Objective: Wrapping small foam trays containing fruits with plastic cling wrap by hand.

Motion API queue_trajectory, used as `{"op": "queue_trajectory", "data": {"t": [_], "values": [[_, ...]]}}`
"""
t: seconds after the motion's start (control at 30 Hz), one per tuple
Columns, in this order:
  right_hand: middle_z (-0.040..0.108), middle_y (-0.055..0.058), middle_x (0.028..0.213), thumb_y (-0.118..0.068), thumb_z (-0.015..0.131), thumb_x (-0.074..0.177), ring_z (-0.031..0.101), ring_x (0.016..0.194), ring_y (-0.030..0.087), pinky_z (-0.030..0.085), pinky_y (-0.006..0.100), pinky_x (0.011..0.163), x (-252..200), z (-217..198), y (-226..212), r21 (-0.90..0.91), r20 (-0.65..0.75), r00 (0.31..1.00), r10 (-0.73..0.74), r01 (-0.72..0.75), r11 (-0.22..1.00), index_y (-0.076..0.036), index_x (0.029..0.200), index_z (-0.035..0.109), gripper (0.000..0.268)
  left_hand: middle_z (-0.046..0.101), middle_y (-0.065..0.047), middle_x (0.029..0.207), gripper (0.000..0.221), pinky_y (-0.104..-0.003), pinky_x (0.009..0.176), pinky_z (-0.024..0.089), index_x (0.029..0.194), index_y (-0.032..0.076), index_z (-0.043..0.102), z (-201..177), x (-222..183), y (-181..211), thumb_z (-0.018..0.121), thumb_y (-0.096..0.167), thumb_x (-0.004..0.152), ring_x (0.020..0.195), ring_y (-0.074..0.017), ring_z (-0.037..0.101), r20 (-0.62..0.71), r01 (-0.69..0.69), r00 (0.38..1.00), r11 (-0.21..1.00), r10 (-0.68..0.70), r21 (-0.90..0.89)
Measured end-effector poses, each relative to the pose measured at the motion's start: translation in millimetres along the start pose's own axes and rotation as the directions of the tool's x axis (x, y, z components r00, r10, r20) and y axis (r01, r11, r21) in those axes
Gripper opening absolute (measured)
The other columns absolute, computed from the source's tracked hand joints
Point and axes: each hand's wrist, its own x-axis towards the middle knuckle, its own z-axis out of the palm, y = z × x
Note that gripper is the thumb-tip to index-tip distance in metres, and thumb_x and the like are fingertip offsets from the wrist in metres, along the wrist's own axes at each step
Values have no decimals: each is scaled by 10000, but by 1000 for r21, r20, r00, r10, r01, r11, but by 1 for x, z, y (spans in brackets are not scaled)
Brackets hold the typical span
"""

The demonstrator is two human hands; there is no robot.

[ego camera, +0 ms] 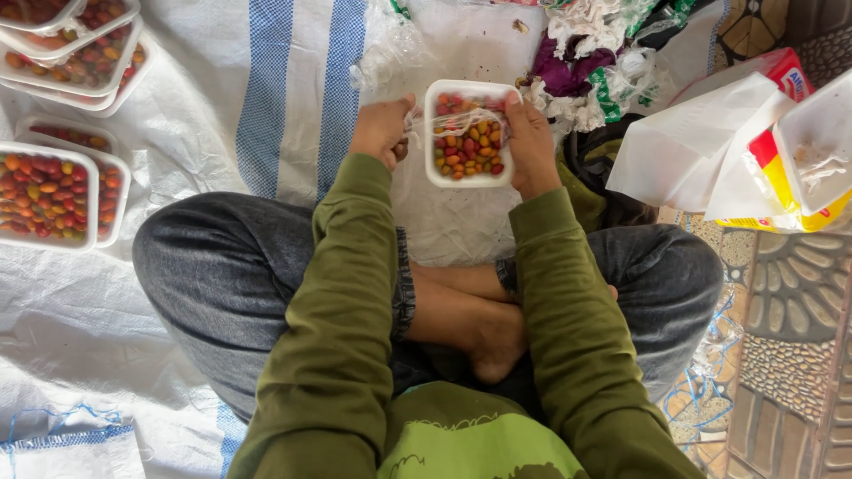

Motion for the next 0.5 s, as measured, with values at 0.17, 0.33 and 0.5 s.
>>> {"op": "queue_trajectory", "data": {"t": [0.17, 0.33, 0.5], "values": [[654, 18, 858, -245, 511, 1037, 595, 717, 85, 462, 216, 572, 10, -50, -39, 138, -273, 962, -6, 46, 989, -46, 1075, 716, 288, 449, 14, 638, 253, -220, 429, 268, 882, 39, 706, -11, -26, 10, 666, 254, 1009, 480, -83, 315, 211, 218, 927, 905, -309, 366], [688, 84, 802, -74, 414, 1000, 681, 626, 152, 559, 261, 506, 17, -103, -63, -271, -253, 919, -303, 234, 934, -52, 1039, 648, 238, 493, 12, 607, 226, -207, 421, 364, 850, 49, 707, 10, -18, -5, 636, 221, 978, 475, -82, 406, 209, 78, 965, 932, -160, 353], [642, 247, 804, -103, 466, 942, 574, 880, 222, 527, 447, 801, -21, -32, -74, -662, -148, 768, -623, 391, 639, 48, 956, 678, 261, 565, -28, 591, 237, -243, 370, 505, 830, 75, 725, 23, 22, -42, 622, 257, 942, 442, -115, 521, 136, -82, 990, 938, 38, 336]]}}
